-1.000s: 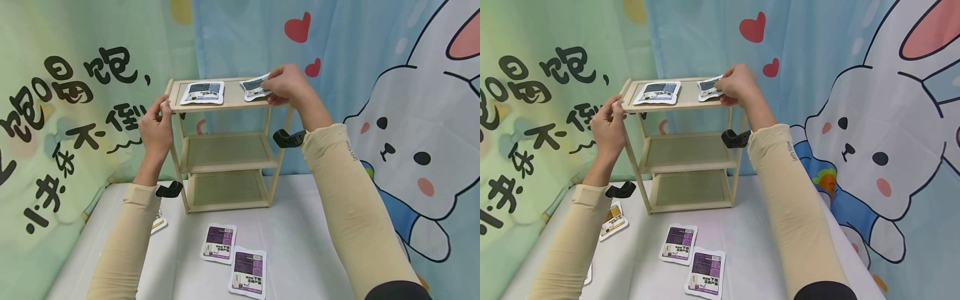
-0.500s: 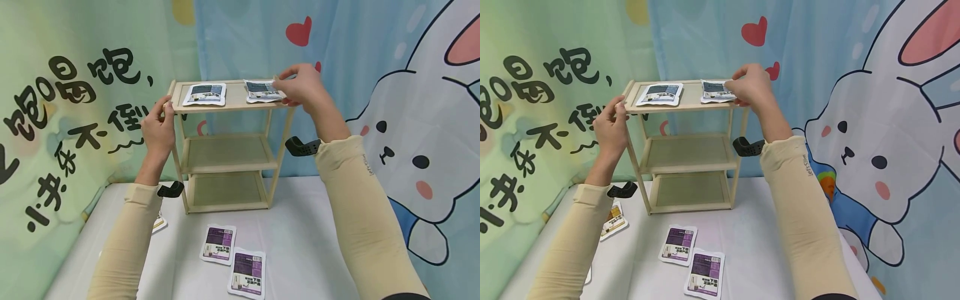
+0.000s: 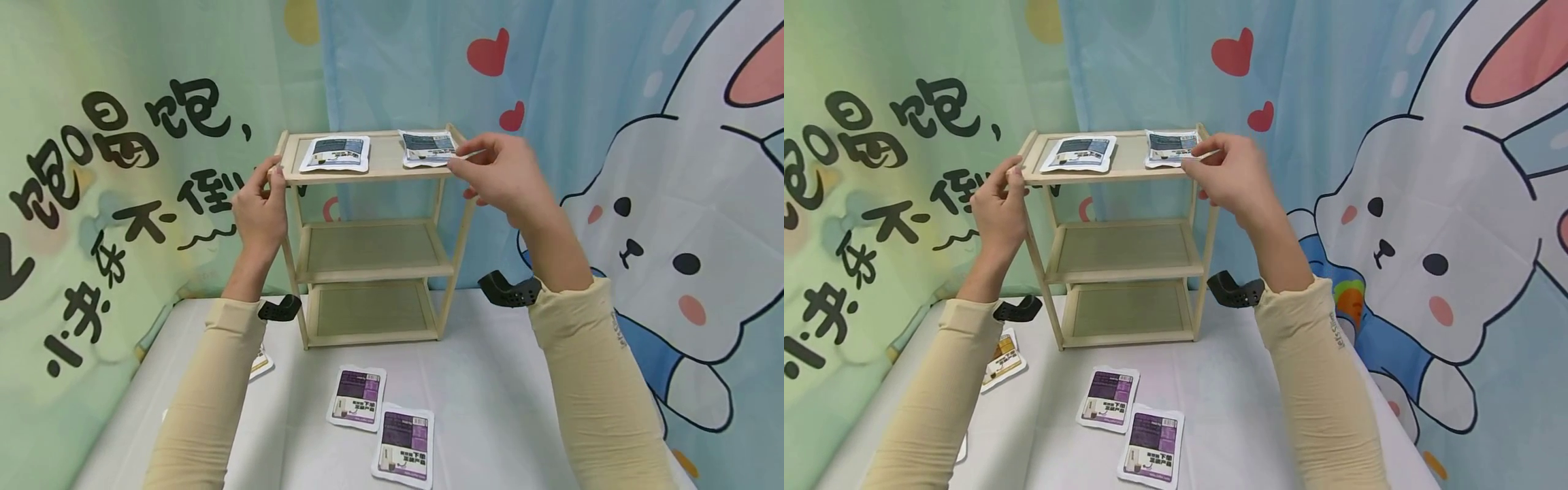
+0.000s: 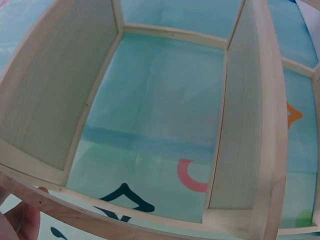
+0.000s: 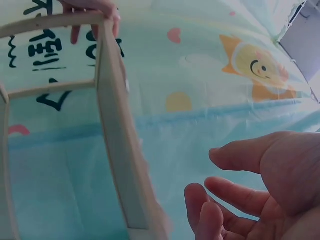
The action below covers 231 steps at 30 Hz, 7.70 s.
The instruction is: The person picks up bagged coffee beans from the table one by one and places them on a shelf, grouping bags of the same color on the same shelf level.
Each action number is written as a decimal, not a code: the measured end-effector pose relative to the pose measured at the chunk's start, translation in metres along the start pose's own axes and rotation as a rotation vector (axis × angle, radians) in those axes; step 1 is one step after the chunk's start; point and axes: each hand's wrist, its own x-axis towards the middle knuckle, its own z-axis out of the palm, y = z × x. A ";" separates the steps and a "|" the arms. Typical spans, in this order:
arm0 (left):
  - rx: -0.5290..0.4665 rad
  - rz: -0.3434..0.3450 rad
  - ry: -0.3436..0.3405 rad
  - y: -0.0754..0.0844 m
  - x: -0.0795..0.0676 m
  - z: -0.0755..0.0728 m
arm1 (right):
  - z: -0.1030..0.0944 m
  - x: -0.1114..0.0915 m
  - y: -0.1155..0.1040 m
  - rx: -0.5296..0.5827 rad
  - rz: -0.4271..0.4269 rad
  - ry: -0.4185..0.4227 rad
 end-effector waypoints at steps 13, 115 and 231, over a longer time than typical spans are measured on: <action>-0.013 -0.013 0.001 -0.002 0.001 -0.001 | 0.032 -0.044 0.058 0.041 -0.011 -0.125; -0.071 0.022 0.030 -0.001 -0.002 0.003 | 0.190 -0.185 0.231 0.223 0.262 -0.201; -0.151 -0.015 -0.026 0.002 0.009 0.000 | 0.236 0.030 0.061 0.485 0.228 -0.244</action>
